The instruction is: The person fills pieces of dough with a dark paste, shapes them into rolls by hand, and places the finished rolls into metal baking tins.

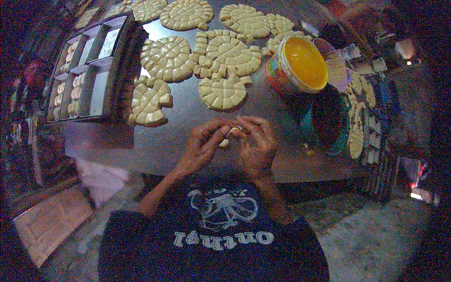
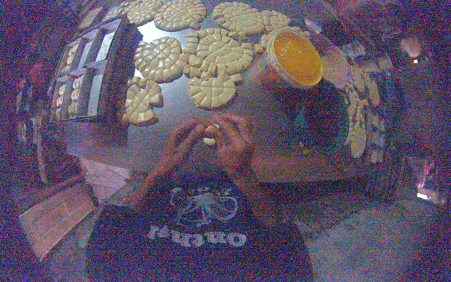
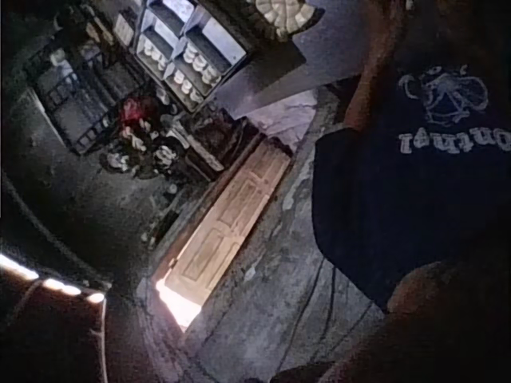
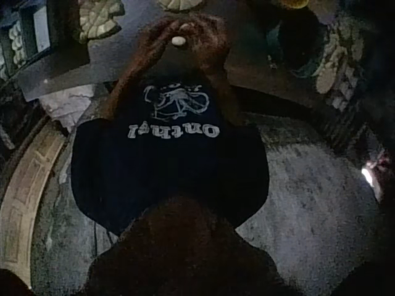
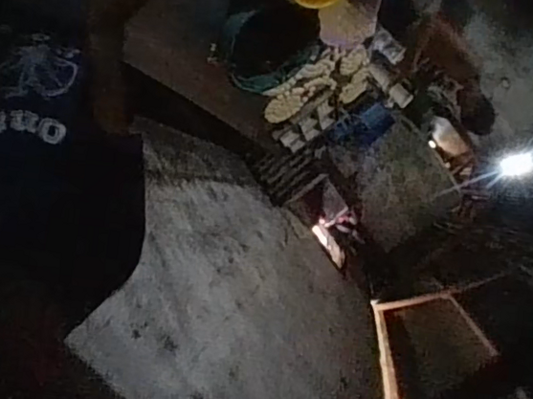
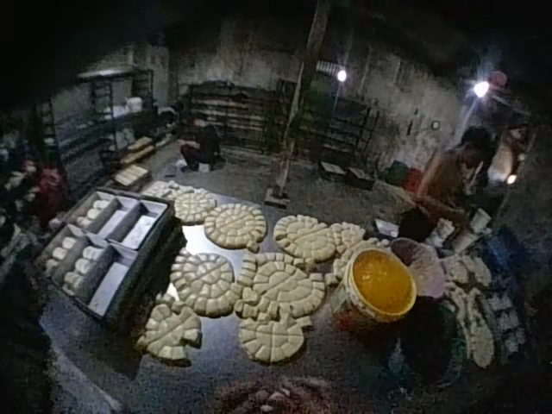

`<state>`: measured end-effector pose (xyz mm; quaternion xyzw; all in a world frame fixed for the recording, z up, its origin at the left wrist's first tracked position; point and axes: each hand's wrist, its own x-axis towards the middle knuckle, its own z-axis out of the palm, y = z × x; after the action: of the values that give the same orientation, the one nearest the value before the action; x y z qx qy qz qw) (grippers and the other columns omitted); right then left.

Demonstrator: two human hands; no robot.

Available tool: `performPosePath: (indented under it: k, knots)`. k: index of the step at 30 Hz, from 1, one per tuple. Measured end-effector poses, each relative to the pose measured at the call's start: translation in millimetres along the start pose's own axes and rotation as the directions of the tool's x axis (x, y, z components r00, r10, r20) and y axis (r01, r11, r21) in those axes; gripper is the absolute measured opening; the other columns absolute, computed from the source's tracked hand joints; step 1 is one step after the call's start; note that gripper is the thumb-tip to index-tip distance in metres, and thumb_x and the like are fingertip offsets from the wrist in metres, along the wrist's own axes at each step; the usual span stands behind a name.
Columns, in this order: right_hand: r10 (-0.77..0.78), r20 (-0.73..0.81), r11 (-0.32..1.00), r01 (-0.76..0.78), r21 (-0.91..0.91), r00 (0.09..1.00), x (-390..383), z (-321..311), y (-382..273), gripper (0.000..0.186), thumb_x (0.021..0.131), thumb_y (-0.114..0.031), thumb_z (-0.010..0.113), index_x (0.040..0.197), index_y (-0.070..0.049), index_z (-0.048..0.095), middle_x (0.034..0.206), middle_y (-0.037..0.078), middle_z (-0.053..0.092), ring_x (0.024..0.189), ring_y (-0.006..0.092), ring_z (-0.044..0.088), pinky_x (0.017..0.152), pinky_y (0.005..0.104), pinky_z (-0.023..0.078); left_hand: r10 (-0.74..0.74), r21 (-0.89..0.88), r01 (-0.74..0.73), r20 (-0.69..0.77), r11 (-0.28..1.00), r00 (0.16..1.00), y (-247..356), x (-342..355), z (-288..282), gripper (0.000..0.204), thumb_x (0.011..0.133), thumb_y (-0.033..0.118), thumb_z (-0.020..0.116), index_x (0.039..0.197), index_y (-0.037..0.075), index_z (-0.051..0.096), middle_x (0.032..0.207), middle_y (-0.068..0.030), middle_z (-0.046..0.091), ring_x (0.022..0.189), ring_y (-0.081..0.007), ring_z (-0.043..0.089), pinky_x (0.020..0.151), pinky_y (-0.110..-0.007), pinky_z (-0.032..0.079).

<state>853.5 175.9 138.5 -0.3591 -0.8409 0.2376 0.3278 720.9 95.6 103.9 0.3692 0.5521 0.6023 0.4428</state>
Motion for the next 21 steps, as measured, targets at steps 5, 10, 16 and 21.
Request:
performPosePath:
  k: [5, 10, 16, 21]
  knots:
    - [0.109, 0.215, 0.988, -0.130, 0.088, 0.971, 3.5, -9.8, 6.2, 0.015, 0.085, -0.009, 0.072, 0.099, -0.004, 0.075, 0.104, 0.012, 0.071, 0.098, 0.0242, 0.069, 0.083, 0.0351, 0.055, -0.163, -0.070, 0.162, -0.008, 0.984, 0.987, -6.4, 1.2, 4.3, 0.021, 0.096, 0.019, 0.064, 0.105, 0.001, 0.067, 0.099, -0.0072, 0.070, 0.090, -0.0147, 0.066, 0.075, -0.028, 0.055]
    - [0.267, 0.367, 0.920, -0.348, 0.178, 0.891, 3.8, -13.9, 21.6, 0.013, 0.086, -0.011, 0.072, 0.094, -0.002, 0.075, 0.101, 0.011, 0.073, 0.095, 0.0209, 0.069, 0.084, 0.0344, 0.055, -0.062, -0.019, 0.061, -0.034, 0.998, 0.998, -16.9, 0.4, 6.6, 0.024, 0.095, 0.020, 0.066, 0.110, 0.001, 0.062, 0.100, -0.0087, 0.069, 0.091, -0.0166, 0.066, 0.078, -0.030, 0.055]
    - [0.397, 0.534, 0.720, -0.614, 0.323, 0.746, -10.5, -3.6, 47.6, 0.021, 0.083, -0.005, 0.076, 0.101, 0.001, 0.068, 0.104, 0.012, 0.071, 0.095, 0.0185, 0.069, 0.083, 0.0316, 0.055, 0.027, -0.348, -0.018, 0.022, 0.937, 0.999, -33.1, -1.1, 10.4, 0.049, 0.092, 0.011, 0.068, 0.134, 0.009, 0.042, 0.108, -0.0100, 0.068, 0.100, -0.0177, 0.065, 0.085, -0.034, 0.054]
    - [0.379, 0.560, 0.585, -0.660, 0.471, 0.737, -24.1, 4.8, 50.1, 0.039, 0.082, -0.004, 0.077, 0.118, -0.001, 0.061, 0.112, 0.011, 0.068, 0.097, 0.0186, 0.067, 0.084, 0.0314, 0.055, -0.160, -0.524, 0.186, 0.096, 0.831, 0.983, -36.7, -7.2, 1.1, 0.071, 0.080, 0.002, 0.074, 0.140, 0.010, 0.037, 0.110, -0.0114, 0.067, 0.107, -0.0222, 0.064, 0.089, -0.035, 0.054]
